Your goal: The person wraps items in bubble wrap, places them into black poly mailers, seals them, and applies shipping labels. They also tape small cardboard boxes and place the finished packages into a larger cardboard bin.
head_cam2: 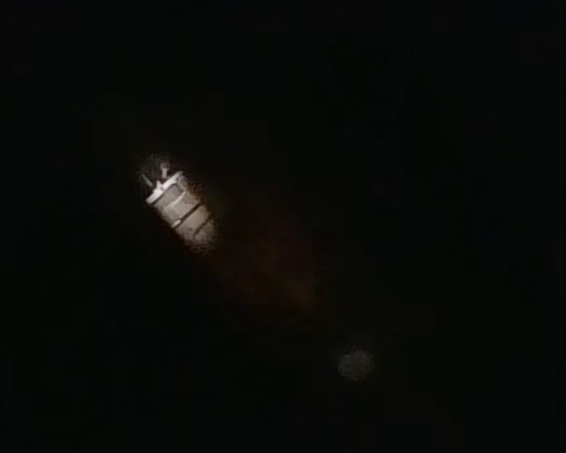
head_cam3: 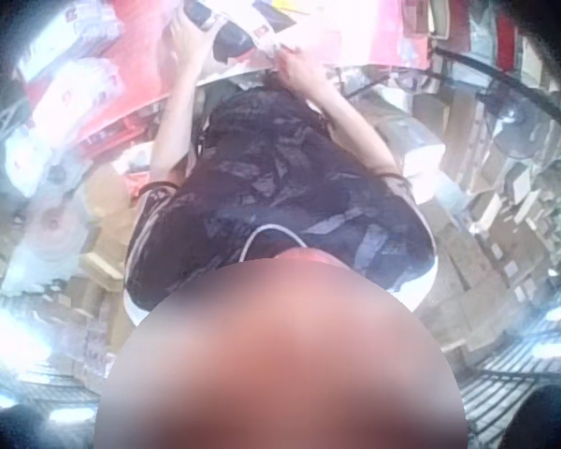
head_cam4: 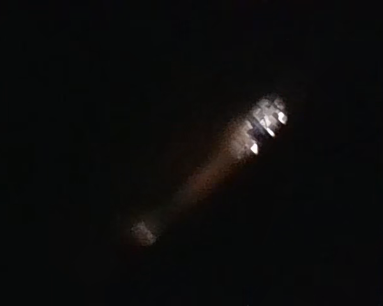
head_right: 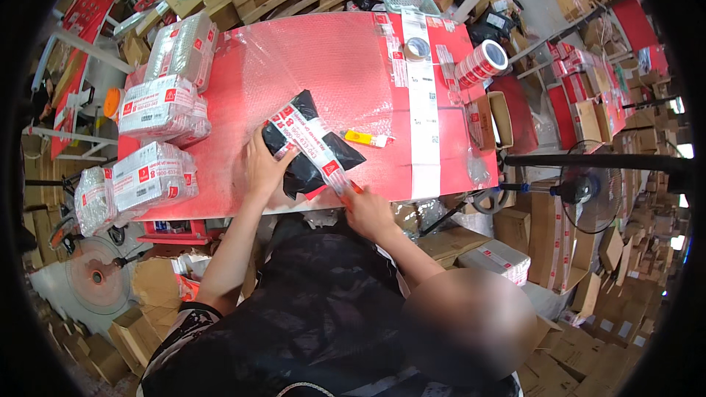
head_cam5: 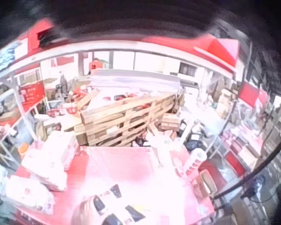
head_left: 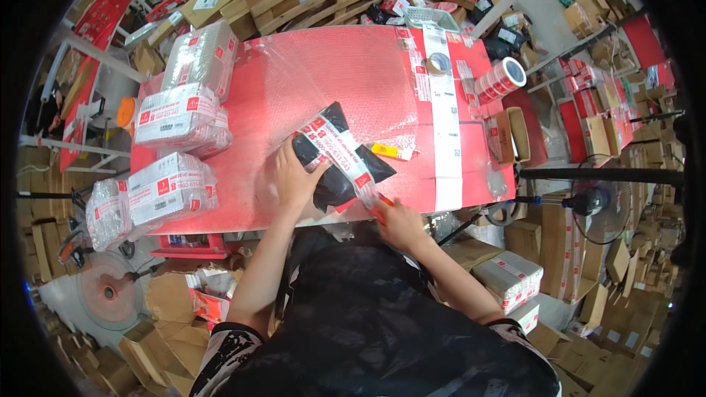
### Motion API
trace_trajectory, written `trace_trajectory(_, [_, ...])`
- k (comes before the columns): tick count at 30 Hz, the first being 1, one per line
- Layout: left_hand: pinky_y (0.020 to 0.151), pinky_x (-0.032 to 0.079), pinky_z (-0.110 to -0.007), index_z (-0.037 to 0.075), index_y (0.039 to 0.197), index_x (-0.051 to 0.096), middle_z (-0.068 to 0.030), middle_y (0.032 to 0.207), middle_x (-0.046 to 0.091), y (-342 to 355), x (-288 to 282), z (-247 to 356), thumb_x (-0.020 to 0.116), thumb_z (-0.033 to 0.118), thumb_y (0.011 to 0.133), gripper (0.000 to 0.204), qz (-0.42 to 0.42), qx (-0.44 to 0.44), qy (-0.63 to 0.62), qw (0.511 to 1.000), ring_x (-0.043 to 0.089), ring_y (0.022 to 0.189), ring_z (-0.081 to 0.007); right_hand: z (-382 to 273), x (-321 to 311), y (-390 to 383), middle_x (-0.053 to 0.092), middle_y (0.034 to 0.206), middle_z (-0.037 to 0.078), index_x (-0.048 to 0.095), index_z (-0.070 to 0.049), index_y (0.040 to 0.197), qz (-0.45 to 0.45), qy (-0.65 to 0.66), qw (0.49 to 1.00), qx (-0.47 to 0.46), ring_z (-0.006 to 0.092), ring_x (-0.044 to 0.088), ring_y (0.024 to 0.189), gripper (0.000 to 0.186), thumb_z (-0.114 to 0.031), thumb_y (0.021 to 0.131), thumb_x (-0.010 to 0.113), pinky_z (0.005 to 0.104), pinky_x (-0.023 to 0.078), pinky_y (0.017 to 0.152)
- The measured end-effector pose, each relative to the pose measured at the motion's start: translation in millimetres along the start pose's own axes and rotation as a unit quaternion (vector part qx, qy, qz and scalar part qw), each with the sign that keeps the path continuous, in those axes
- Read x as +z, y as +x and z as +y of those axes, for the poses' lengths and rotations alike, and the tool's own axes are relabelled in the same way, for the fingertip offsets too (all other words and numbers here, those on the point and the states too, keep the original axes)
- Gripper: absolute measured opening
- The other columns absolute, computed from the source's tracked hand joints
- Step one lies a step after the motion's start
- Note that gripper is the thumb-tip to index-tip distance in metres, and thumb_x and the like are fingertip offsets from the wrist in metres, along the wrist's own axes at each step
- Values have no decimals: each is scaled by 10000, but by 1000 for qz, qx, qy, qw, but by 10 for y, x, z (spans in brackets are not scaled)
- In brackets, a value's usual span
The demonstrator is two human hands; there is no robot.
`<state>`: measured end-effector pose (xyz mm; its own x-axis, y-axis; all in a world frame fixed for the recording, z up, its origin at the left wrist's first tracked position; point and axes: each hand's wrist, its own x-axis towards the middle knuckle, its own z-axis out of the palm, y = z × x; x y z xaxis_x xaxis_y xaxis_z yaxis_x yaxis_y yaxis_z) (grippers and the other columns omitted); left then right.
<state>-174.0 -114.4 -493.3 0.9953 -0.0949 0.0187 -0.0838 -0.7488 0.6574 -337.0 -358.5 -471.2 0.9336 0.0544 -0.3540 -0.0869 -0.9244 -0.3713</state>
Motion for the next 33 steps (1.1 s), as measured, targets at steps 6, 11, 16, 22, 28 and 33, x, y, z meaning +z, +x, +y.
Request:
trace_trajectory(6, [1333,199,-633,62,1727,332,-252,1791,277,-370,286,844,891,584,815,1191,-26,237,143,960,249,1642,-499,-275,226,302,774,1121,125,811,-117,1157,-77,-235,967,-63,270,731,1109,253,-230,950,721,438,618,839])
trace_trajectory(11, [1323,178,-719,289,1762,325,-144,1856,182,-534,522,1125,915,537,784,1168,-103,177,333,920,186,1659,-551,354,-816,-80,804,1247,52,796,-178,1308,-292,-150,943,48,263,772,1190,367,-332,980,739,414,620,925])
trace_trajectory(16, [1270,218,-792,344,1728,394,-74,1856,213,-728,591,1002,940,342,765,1107,-70,280,422,860,195,1660,-536,1688,-794,-280,796,949,175,817,-137,1105,-22,14,978,206,403,789,942,384,-483,1023,674,536,635,833])
trace_trajectory(22, [1251,256,-797,397,1678,468,-57,1825,302,-578,347,1163,819,283,877,882,-121,223,335,908,270,1654,-486,2685,-421,193,638,1151,276,654,-240,1499,367,-7,905,216,445,696,944,523,-188,980,626,564,554,836])
trace_trajectory(28, [1246,232,-821,371,1575,618,-77,1776,416,-1116,555,1089,652,161,1011,603,-125,375,322,860,299,1630,-532,2991,-112,276,595,1249,214,523,-145,1647,351,-135,920,112,406,585,1090,738,-76,923,652,558,475,967])
trace_trajectory(33, [1239,322,-683,126,1575,575,-210,1629,540,-1166,800,1792,795,255,965,661,-224,280,142,923,454,1539,-464,2593,129,61,644,1146,140,664,-73,1094,282,78,956,-13,349,630,1071,170,-212,996,652,485,495,941])
